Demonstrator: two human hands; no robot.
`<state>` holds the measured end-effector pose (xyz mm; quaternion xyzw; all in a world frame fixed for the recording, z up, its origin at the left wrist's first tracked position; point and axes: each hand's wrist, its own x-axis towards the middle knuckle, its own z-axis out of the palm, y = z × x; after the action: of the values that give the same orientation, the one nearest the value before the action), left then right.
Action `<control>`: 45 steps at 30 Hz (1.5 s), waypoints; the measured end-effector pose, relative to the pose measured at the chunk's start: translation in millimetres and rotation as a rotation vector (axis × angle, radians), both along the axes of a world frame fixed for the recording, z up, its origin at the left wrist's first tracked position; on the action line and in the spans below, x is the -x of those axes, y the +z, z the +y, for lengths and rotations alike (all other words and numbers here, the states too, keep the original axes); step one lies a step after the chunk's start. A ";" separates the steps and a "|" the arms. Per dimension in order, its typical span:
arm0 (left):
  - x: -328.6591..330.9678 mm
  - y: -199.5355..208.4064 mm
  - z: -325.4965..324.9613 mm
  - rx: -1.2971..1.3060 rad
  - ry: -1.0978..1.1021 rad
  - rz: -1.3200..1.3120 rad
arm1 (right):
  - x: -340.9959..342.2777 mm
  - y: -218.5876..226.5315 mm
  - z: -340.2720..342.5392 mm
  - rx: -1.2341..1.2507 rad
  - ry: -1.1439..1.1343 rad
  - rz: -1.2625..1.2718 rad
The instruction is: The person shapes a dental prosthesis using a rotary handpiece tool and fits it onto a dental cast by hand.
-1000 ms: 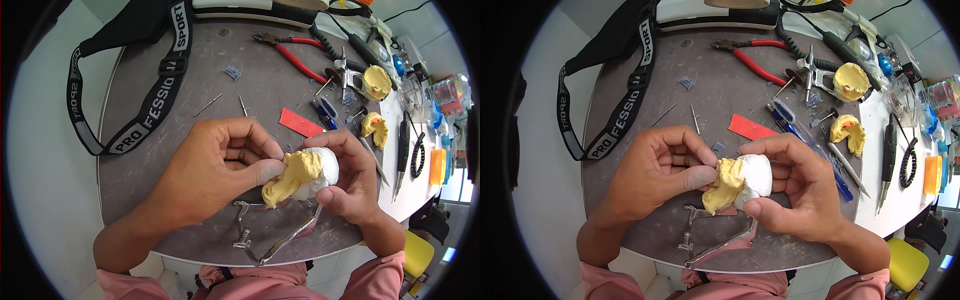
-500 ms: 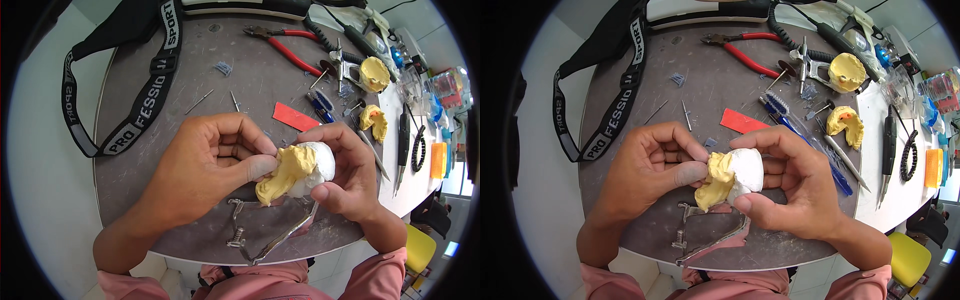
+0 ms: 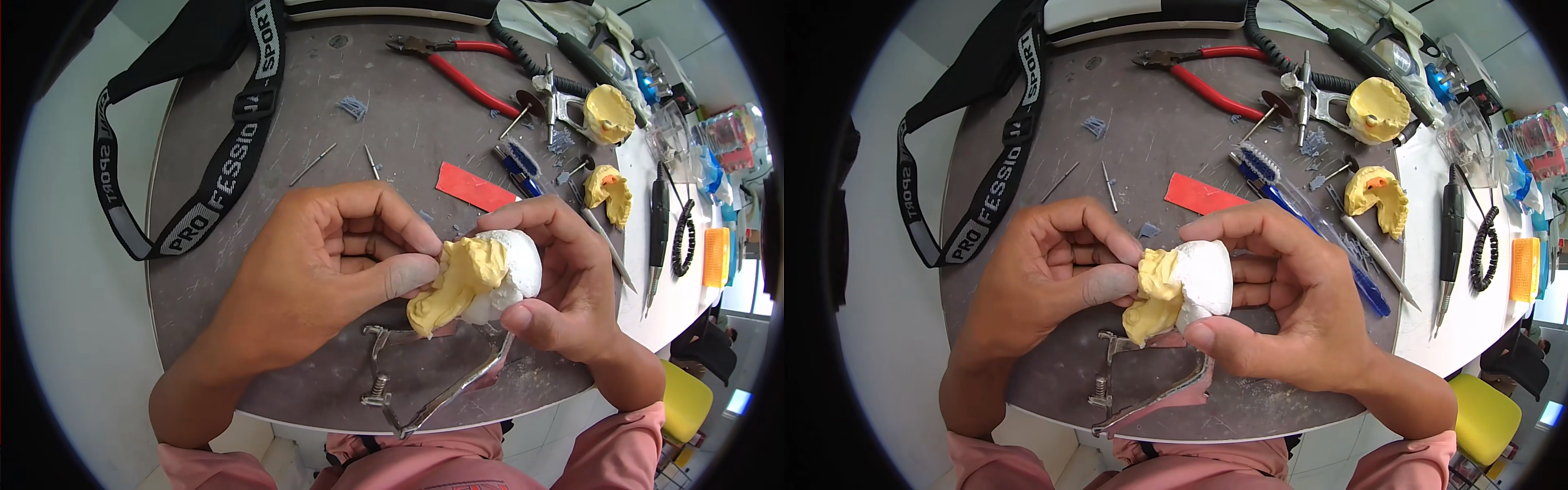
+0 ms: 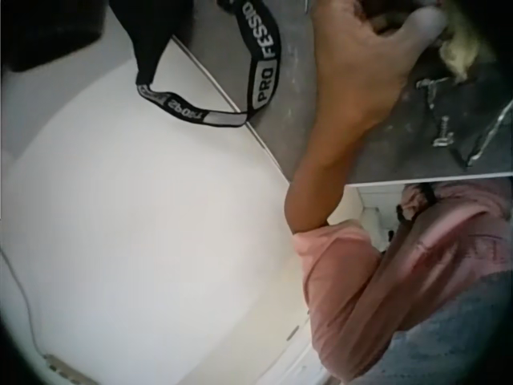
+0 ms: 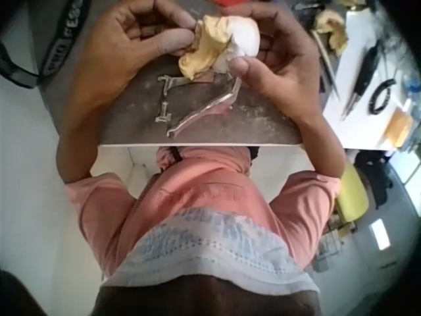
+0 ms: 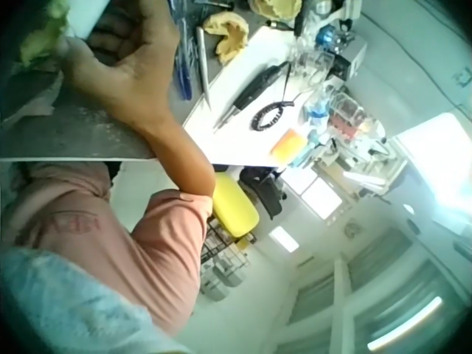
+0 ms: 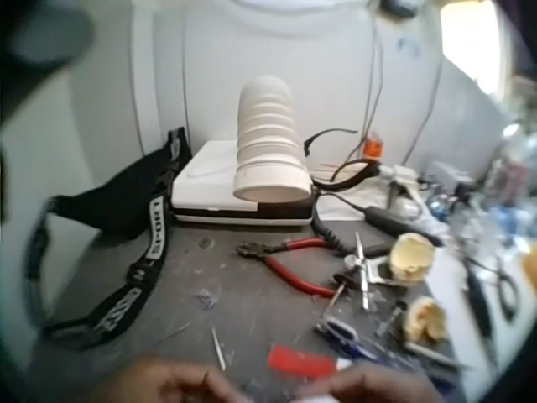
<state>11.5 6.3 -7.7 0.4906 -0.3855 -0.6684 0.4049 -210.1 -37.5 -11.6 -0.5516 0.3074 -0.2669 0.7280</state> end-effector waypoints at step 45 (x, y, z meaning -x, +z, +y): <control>-3.2 -1.4 1.0 0.008 -0.047 -0.011 | -7.7 -0.1 4.9 0.090 -0.106 0.158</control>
<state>14.6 7.3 -9.1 0.4833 -0.4018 -0.6736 0.3889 -202.4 -32.7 -11.7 -0.5858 0.3803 -0.2744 0.6610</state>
